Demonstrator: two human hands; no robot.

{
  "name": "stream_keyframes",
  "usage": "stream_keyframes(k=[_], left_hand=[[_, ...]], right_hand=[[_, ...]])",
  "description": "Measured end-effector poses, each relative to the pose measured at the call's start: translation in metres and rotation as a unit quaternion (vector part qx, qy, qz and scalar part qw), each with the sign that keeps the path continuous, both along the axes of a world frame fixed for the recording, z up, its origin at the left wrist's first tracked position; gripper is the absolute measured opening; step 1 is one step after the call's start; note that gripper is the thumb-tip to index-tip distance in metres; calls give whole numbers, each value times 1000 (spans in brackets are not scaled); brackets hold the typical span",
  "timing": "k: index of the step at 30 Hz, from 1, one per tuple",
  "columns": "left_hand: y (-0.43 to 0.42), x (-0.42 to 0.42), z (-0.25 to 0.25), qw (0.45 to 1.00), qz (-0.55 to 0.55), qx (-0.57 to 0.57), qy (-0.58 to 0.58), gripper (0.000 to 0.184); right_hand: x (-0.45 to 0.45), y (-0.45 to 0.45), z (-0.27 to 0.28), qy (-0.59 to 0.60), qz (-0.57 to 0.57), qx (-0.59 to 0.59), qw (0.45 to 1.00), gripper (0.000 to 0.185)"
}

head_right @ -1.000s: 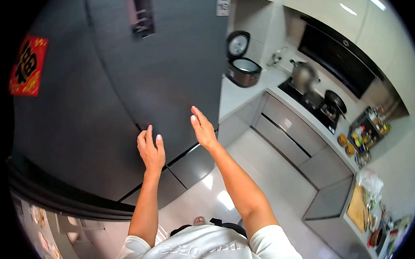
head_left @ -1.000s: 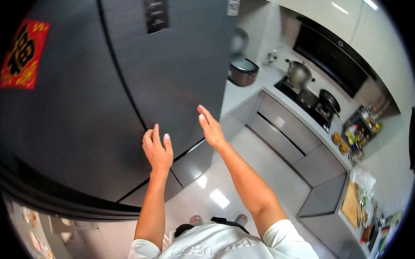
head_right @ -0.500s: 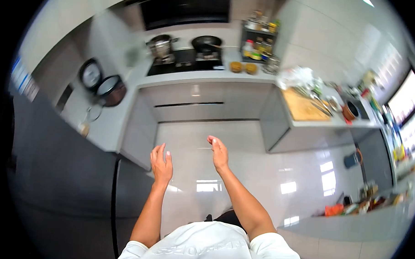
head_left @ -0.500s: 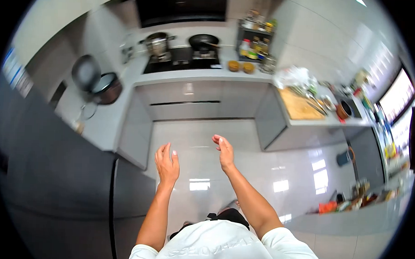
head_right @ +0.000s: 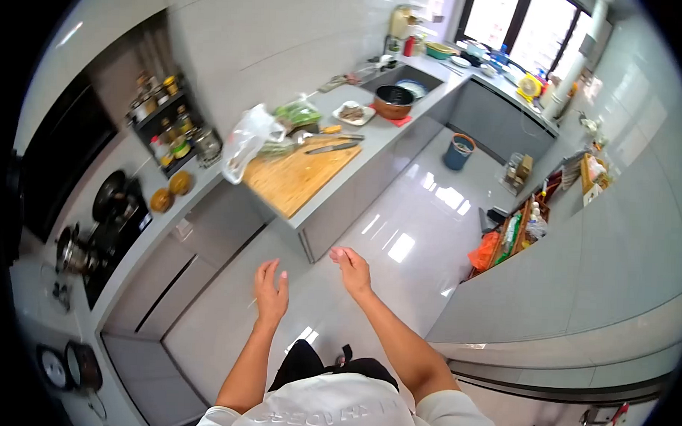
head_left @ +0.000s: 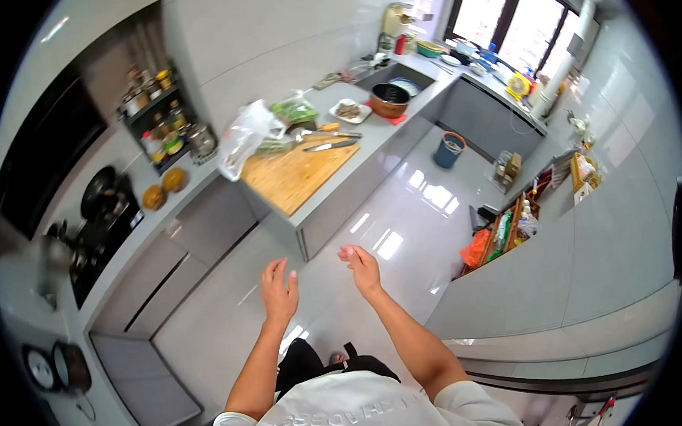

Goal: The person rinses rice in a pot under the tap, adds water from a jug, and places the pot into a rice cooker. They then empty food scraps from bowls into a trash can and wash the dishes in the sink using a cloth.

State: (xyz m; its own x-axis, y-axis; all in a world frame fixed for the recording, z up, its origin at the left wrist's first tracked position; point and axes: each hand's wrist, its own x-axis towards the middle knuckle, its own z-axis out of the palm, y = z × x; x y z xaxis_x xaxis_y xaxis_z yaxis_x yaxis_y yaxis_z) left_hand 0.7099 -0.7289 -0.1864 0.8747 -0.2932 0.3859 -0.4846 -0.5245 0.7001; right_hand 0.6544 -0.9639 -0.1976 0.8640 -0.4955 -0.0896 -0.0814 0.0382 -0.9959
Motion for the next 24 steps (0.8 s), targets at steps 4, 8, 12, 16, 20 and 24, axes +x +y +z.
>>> stream_keyframes(k=[4, 8, 12, 16, 20, 24], left_hand=[[-99, 80, -16, 998, -63, -7, 13, 37], [-195, 174, -22, 990, -136, -35, 2, 36], [-294, 264, -21, 982, -178, -55, 13, 36], [-384, 326, -19, 970, -228, -71, 43, 37], [-483, 378, -37, 964, -224, -96, 102, 37], [-587, 441, -53, 965, -184, -106, 151, 38]], right_hand=[[32, -78, -18, 52, -78, 5, 996, 36], [79, -147, -17, 73, -147, -8, 986, 33], [132, -228, 7, 64, -201, -4, 978, 30], [164, -299, 8, 60, -251, 24, 966, 27], [198, -387, -18, 51, -266, 41, 962, 26], [248, -498, -38, 61, -259, 54, 963, 24]])
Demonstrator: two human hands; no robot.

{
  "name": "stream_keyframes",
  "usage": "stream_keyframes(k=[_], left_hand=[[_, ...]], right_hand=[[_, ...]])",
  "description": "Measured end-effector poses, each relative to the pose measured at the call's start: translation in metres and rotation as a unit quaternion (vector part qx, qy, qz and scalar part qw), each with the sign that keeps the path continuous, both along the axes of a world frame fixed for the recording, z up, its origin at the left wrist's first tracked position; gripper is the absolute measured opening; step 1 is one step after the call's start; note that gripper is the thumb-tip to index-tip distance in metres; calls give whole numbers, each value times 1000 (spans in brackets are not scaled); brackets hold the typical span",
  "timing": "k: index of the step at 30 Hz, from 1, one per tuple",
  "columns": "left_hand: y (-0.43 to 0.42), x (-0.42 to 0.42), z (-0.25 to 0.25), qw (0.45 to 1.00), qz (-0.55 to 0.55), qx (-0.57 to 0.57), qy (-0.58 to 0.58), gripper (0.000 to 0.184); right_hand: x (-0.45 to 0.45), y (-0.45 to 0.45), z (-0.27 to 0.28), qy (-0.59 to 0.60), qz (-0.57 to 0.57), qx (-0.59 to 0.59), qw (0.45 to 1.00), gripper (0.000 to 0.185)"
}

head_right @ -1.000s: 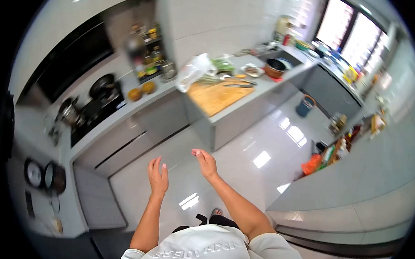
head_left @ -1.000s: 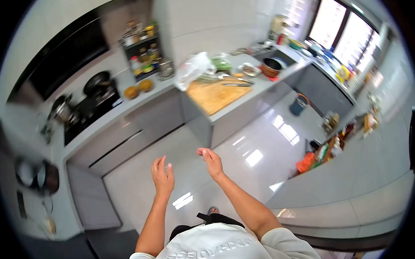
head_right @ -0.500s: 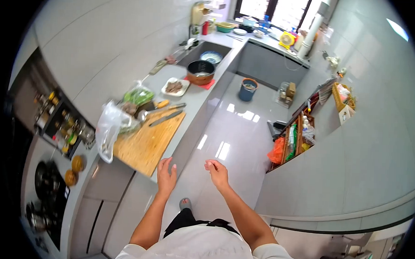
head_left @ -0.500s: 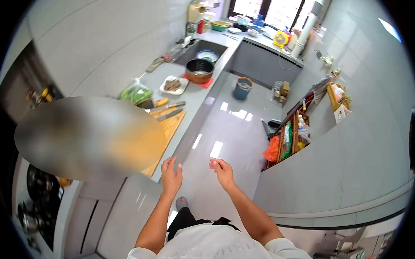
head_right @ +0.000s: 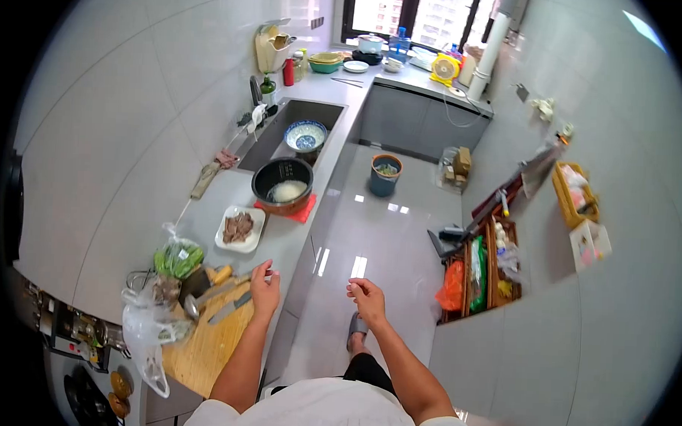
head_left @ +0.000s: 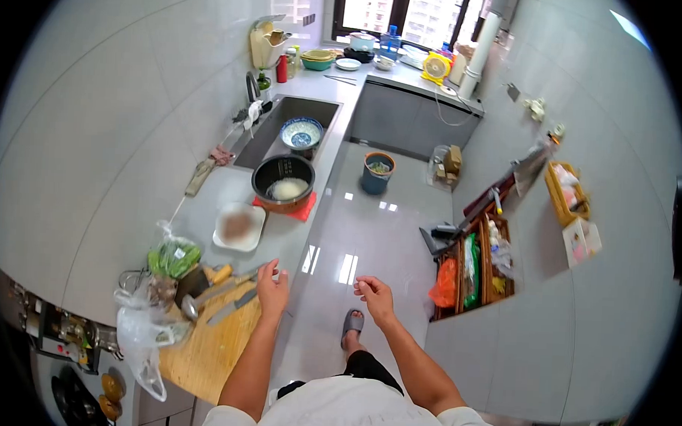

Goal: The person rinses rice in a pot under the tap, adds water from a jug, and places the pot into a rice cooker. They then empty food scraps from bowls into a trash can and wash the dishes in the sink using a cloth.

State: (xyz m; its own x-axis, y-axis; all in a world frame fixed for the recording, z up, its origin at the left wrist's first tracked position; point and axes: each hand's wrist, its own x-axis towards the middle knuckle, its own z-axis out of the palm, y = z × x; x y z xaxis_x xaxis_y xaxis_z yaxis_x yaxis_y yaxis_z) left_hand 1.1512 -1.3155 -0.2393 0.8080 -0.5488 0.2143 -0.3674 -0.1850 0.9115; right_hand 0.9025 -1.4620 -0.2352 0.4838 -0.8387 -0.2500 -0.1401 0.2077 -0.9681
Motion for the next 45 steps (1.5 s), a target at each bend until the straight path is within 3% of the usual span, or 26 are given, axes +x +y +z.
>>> stream_keyframes(k=[5, 7, 9, 11, 13, 15, 17, 18, 21, 23, 27, 29, 31, 37, 38, 42, 45], left_hand=[[-113, 86, -23, 995, 90, 19, -30, 36], [-154, 113, -4, 982, 150, 39, 112, 49], [-176, 129, -5, 969, 183, 99, 134, 55], [-198, 155, -20, 966, 222, 52, 125, 56], [-213, 182, -36, 958, 257, 53, 115, 57], [-221, 206, -44, 947, 244, 56, 202, 56], [-231, 223, -46, 936, 266, 59, 221, 52], [-230, 236, -67, 940, 281, 53, 187, 49], [-258, 244, -61, 927, 339, 39, 158, 39], [-274, 266, -43, 920, 347, 75, 165, 35], [-306, 300, 1, 910, 369, 86, 168, 32], [-326, 318, 21, 907, 381, 57, 170, 32], [-350, 337, 39, 910, 370, 34, 185, 31], [-445, 386, -13, 898, 413, 1, 151, 30], [-465, 390, -15, 890, 430, 0, 151, 30], [-559, 415, 3, 778, 474, -179, 371, 29], [-592, 429, -1, 773, 480, -205, 359, 29]], right_hand=[[80, -155, 15, -2, 48, -5, 999, 23], [119, -211, 34, -18, 109, -36, 993, 24], [163, -256, 40, -12, 134, -30, 990, 24], [212, -294, 45, -12, 166, -37, 985, 24], [262, -326, 41, -6, 209, -107, 972, 25], [308, -348, 29, 1, 247, -115, 962, 30], [352, -365, 20, 48, 274, -253, 927, 39], [375, -376, 8, 81, 307, -258, 913, 49], [425, -389, -13, 143, 361, -203, 899, 52], [454, -410, -25, 156, 406, -252, 865, 48], [500, -440, 6, 148, 386, -153, 898, 45], [525, -460, 17, 100, 371, -98, 918, 40], [556, -487, 23, 94, 381, -131, 911, 42], [673, -581, 2, 97, 406, -198, 887, 42], [696, -600, 3, 100, 409, -196, 886, 42], [782, -663, -1, 106, 469, -157, 862, 49], [825, -687, -13, 130, 504, -171, 836, 51]])
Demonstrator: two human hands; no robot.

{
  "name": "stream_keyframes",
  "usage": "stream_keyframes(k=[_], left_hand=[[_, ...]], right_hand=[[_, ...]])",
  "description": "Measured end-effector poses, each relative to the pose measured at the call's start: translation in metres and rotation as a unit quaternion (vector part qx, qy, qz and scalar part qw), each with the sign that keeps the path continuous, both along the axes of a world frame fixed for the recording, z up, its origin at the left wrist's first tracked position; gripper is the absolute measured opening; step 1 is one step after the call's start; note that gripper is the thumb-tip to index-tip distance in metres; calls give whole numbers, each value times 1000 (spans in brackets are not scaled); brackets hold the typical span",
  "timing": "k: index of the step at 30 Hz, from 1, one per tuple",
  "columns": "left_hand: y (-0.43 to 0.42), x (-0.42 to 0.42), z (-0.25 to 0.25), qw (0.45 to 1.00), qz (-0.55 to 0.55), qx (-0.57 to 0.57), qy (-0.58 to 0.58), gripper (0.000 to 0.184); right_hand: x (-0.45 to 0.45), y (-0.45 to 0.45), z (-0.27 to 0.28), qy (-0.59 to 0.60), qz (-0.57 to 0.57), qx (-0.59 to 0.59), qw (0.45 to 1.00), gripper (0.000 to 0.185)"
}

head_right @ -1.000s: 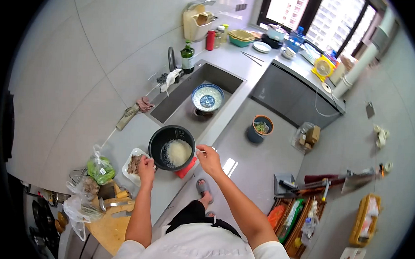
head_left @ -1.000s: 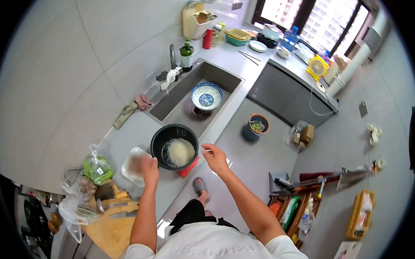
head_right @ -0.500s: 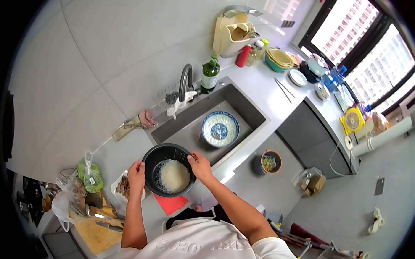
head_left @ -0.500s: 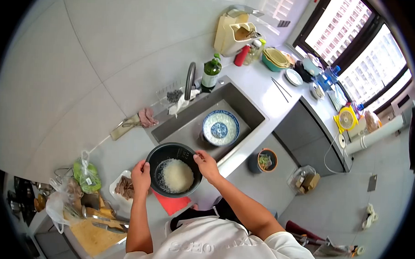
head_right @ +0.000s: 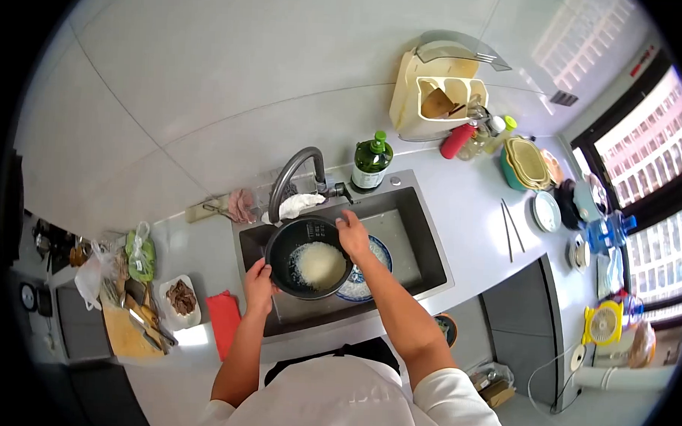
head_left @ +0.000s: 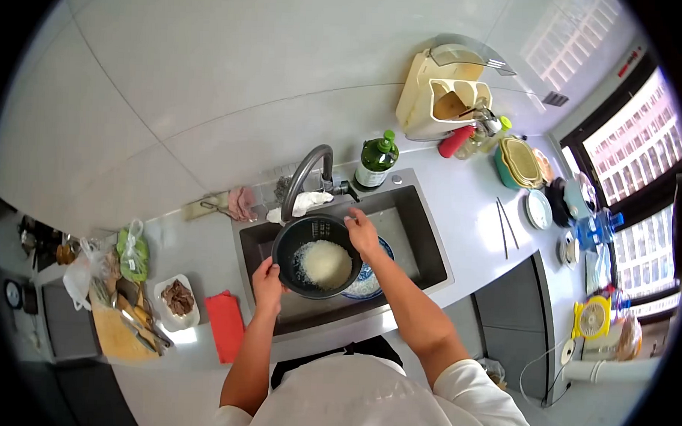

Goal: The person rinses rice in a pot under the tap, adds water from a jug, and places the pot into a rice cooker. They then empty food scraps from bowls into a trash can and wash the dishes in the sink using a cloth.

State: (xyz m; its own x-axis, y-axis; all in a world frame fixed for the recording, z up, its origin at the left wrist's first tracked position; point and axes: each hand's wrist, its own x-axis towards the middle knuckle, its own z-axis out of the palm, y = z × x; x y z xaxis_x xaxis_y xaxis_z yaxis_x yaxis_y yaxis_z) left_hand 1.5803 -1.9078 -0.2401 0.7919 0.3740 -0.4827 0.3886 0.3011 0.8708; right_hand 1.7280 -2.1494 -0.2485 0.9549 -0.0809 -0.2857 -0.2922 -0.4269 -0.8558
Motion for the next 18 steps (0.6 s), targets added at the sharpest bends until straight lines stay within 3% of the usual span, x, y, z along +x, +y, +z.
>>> stream_keyframes(k=[11, 18], left_hand=[[-54, 10, 9, 995, 86, -47, 28, 30], [-24, -16, -16, 995, 67, -59, 35, 30]], right_hand=[[60, -18, -36, 73, -4, 58, 996, 71], [25, 1, -4, 63, -13, 56, 996, 72]])
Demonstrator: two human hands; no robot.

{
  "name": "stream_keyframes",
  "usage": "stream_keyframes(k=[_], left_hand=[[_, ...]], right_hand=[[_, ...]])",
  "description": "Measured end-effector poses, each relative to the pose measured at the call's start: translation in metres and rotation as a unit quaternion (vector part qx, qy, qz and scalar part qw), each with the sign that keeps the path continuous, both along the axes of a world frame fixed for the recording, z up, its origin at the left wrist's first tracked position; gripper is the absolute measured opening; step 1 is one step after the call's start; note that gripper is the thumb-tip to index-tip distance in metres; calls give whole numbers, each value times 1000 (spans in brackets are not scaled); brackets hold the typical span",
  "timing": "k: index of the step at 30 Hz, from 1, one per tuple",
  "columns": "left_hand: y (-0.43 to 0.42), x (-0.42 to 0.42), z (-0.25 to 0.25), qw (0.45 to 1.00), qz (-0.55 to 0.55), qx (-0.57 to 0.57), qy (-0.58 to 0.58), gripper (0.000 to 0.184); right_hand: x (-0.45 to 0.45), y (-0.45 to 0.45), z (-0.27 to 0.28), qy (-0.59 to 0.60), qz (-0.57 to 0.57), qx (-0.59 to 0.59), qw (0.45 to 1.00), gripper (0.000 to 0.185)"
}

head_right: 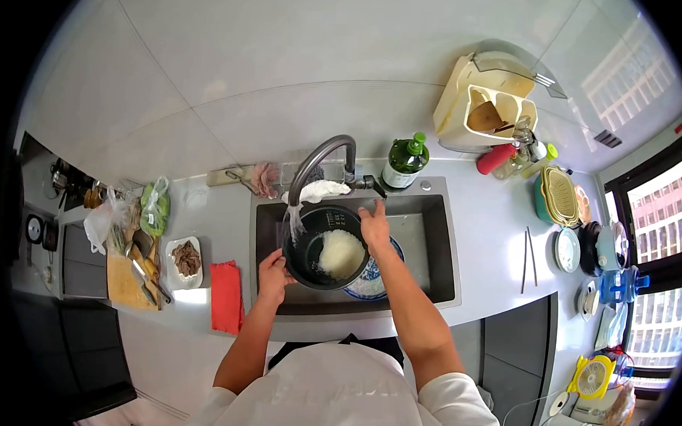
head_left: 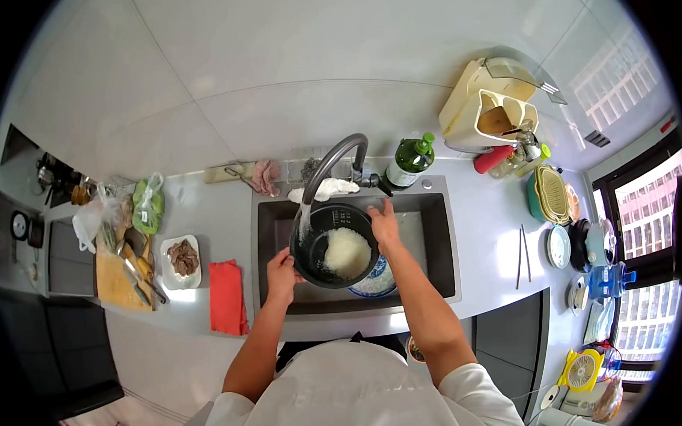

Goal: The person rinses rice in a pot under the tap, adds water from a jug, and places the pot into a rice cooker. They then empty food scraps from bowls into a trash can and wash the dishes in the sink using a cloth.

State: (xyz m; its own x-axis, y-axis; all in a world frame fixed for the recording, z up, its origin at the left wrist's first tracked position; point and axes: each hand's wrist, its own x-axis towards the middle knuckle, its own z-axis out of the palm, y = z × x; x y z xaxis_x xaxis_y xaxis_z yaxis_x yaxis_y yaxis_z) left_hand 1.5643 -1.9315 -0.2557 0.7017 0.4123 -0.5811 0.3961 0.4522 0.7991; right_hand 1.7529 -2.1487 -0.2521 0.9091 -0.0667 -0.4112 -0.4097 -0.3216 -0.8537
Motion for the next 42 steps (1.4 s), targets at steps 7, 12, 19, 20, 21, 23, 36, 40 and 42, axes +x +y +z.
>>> stream_keyframes(k=[7, 12, 19, 20, 21, 23, 36, 40, 42], left_hand=[[76, -6, -3, 998, -32, 49, -27, 29], [89, 4, -1, 988, -93, 116, -44, 28], [129, 4, -2, 985, -80, 146, -52, 26], [123, 7, 2, 977, -89, 180, -66, 25], [116, 8, 4, 970, -129, 194, -72, 26], [114, 2, -3, 973, -137, 174, -70, 26], [133, -12, -56, 953, -114, 278, -39, 27], [150, -4, -17, 971, -90, 215, -58, 27], [129, 4, -4, 973, -96, 200, -57, 27]], right_hand=[[-29, 30, -21, 1, 17, 94, 995, 47], [-51, 29, -5, -42, 41, 92, 994, 27], [-61, 62, -30, -89, 77, 34, 992, 21], [-59, 55, -30, -90, 59, 49, 993, 21], [-58, 46, -29, -90, 40, 62, 993, 20], [-72, 33, -16, -28, 30, 113, 993, 19], [-86, 41, -36, -36, 71, 53, 995, 17], [-64, 75, -57, -86, 70, 19, 994, 18], [-61, 63, -39, -96, 60, 4, 994, 16]])
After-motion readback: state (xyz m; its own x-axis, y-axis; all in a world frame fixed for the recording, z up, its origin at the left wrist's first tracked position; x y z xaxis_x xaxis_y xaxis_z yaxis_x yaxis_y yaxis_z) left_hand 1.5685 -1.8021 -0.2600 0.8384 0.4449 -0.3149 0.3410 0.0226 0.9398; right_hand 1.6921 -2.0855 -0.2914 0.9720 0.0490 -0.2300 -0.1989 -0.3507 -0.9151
